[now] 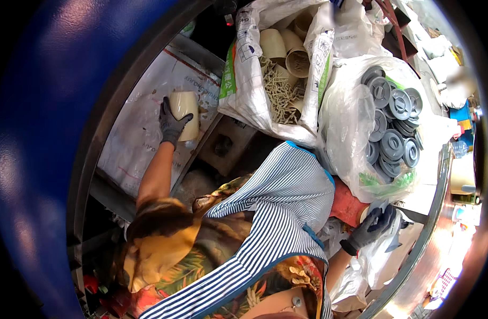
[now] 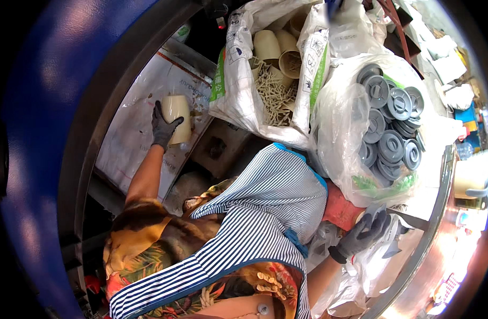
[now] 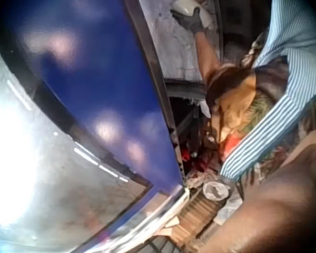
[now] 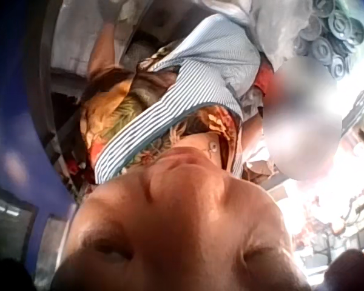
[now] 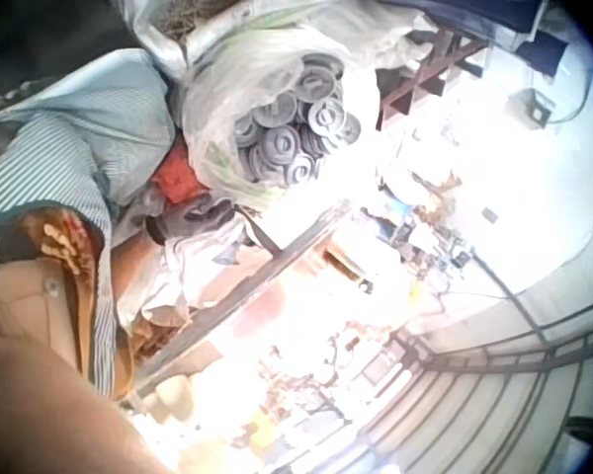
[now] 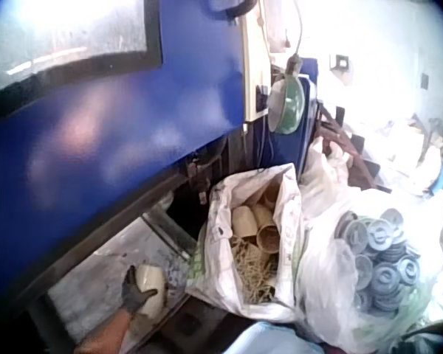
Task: The person assembles plastic carafes by hand by fitting gray lids onto white pitcher bodies and inserting internal components into them.
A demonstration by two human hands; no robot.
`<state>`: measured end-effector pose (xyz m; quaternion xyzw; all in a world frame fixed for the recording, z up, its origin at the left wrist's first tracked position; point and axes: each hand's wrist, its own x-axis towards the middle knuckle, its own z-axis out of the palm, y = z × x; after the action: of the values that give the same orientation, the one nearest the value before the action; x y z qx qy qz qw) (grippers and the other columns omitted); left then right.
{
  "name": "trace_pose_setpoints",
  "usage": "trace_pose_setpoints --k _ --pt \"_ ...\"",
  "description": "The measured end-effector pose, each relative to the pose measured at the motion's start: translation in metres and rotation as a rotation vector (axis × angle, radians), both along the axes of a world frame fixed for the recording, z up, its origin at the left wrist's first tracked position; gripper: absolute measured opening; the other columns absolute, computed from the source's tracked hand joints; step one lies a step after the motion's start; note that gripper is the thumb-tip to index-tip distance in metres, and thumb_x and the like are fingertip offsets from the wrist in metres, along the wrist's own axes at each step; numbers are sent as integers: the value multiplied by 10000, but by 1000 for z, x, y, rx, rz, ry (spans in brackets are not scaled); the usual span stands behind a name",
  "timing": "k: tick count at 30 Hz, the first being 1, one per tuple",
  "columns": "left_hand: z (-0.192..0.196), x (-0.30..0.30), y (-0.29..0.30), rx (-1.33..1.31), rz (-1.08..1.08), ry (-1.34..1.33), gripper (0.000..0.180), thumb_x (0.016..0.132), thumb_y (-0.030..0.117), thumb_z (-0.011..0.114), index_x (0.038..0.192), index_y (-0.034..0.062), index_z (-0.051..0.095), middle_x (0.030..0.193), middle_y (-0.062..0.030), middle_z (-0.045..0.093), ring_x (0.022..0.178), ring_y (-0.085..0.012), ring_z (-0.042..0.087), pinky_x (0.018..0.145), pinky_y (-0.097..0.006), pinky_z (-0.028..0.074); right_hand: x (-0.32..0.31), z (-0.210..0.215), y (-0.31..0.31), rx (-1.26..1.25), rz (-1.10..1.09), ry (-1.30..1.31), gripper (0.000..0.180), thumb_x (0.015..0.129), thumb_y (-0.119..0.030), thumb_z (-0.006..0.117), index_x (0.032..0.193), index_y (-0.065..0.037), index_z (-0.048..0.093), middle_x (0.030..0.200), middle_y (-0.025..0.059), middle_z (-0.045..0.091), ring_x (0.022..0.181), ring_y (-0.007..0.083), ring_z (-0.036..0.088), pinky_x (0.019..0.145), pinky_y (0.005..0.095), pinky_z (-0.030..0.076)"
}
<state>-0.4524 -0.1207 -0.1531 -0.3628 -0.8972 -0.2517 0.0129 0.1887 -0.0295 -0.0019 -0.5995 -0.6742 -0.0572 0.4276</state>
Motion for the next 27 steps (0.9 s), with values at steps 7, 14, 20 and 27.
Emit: trace_pose_setpoints --k 7,14,20,27 --pt "209 191 48 486 -996 -453 1186 559 362 926 1474 16 255 1464 -170 366 1341 -292 387 1114 -419 302 -103 45 0 -378 901 548 1022 757 -289 801 1508 28 185 1566 162 237 1444 271 241 1160 413 217" --pt "203 288 65 343 -1408 -1069 1218 576 486 889 1494 20 238 1529 -189 266 1432 -323 233 1161 -443 189 -83 49 -19 -666 996 904 1445 475 -339 971 1530 -20 37 1555 124 239 1432 238 244 1166 401 209" --pt "244 346 121 367 -2277 -125 543 777 405 681 1186 54 618 1286 -170 567 1156 -405 528 1024 -559 370 -39 38 -29 -662 1199 846 1193 561 -353 924 1478 -5 244 1444 116 383 1320 239 382 1129 383 288" --pt "222 353 112 294 -2171 22 343 870 274 522 1036 -12 612 900 -187 597 852 -402 571 842 -521 450 -40 -43 -39 -604 1059 591 1214 656 -411 881 1524 -43 116 1529 123 267 1416 236 239 1150 386 234"
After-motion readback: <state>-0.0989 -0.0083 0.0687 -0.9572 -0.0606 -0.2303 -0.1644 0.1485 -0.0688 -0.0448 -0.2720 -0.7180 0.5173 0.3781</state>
